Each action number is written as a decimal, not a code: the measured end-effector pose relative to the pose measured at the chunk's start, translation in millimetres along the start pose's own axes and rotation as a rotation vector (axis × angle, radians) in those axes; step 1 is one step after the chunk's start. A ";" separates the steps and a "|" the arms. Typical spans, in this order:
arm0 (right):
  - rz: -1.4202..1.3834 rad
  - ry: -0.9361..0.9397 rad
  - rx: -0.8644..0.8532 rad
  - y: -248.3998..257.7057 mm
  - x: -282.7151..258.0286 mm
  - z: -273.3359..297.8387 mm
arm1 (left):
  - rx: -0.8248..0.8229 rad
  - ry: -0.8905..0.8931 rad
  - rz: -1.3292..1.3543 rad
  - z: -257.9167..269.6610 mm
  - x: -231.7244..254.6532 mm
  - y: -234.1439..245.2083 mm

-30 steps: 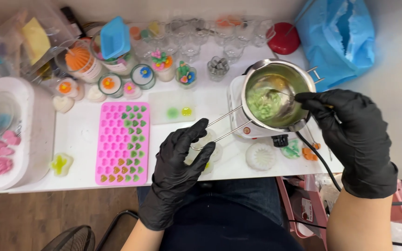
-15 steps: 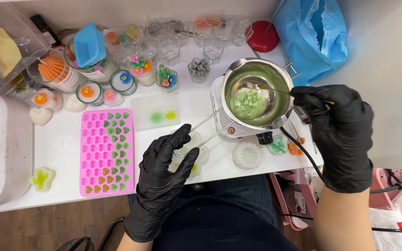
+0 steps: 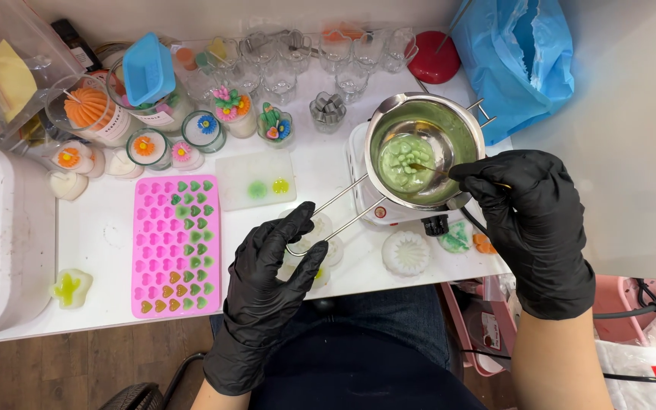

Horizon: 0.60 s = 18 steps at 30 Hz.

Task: Preparing, melting, and pouring colored wax into silicone molds to create wax melts.

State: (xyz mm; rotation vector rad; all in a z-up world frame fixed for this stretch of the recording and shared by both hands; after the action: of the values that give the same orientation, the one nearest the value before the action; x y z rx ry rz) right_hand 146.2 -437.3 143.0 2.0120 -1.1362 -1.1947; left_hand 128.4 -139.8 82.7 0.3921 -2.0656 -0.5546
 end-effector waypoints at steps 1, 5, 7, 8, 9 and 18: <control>0.033 0.009 -0.001 -0.6 -0.9 -0.7 | -0.003 0.002 0.004 0.4 0.2 0.1; 0.019 0.066 -0.041 0.1 -12.4 -5.8 | 0.006 -0.028 0.018 0.5 1.9 1.2; 0.001 0.057 -0.029 -0.4 -7.0 -1.4 | 0.001 -0.009 0.009 0.6 0.7 0.3; -0.018 0.048 -0.017 -0.1 -4.2 0.9 | -0.004 0.009 0.000 0.9 -0.2 -0.2; -0.018 0.050 -0.017 -1.3 -1.2 1.9 | -0.003 0.009 0.000 0.1 0.1 0.4; 0.000 0.082 -0.029 -7.6 -8.0 -4.4 | -0.004 -0.140 -0.059 -18.6 9.2 0.2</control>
State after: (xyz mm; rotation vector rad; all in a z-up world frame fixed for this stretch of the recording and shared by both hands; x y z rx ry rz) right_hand 151.0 -426.5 142.8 2.0200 -1.0733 -1.1116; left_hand 139.5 -148.4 97.9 0.4238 -2.1919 -0.6367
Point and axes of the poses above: each hand's wrist, its own z-axis away from the middle knuckle, its own y-axis out of the back of the hand, x = y × z, the point moved 4 cm from there along -z, towards the middle knuckle, and after that the axes turned 12 degrees about -y, right-handed, at the moved point
